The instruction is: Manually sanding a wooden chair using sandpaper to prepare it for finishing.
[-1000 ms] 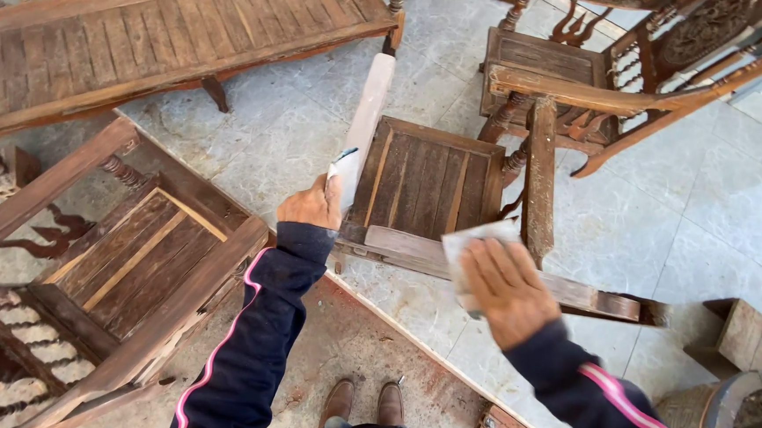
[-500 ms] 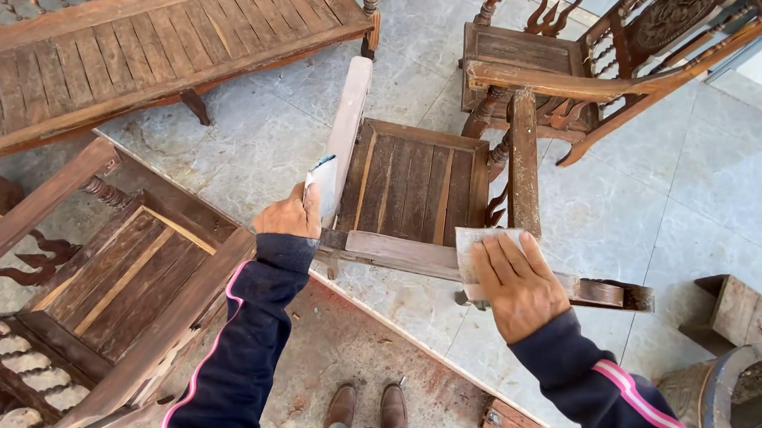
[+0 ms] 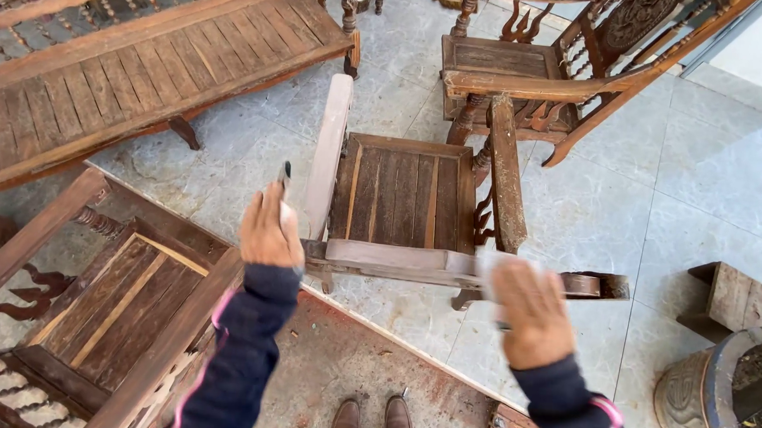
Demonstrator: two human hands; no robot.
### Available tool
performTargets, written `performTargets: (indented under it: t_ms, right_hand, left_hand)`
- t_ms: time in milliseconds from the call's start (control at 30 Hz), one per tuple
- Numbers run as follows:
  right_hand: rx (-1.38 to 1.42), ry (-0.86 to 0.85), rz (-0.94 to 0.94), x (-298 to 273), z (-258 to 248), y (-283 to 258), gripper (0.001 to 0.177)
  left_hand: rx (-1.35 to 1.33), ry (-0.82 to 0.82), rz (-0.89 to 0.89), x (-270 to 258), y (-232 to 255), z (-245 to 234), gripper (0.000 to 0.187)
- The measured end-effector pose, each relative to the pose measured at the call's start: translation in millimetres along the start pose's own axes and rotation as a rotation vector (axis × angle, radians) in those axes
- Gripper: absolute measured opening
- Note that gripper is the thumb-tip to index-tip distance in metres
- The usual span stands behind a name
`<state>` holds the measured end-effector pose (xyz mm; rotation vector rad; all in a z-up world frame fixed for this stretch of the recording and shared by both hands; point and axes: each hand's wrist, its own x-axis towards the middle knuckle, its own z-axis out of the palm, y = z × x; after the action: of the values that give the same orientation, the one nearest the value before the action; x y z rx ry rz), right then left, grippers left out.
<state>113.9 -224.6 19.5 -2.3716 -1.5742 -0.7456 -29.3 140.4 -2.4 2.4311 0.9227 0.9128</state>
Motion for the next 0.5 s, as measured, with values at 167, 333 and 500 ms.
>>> performTargets:
  t_ms: [167,333,500]
  right_hand:
    - [0.021,0.027,0.240,-27,39,-3,0.072]
    - [0.311,0.150,0.270,53,16,-40,0.063]
    - [0.329,0.122,0.260,32,11,-47,0.066]
  left_hand:
    - [-0.289,0.128,0.576,-61,70,49,0.073]
    - [-0.126,-0.040,0.664,-65,106,40,0.064]
    - [-0.091,-0.068,0.677,-65,106,38,0.060]
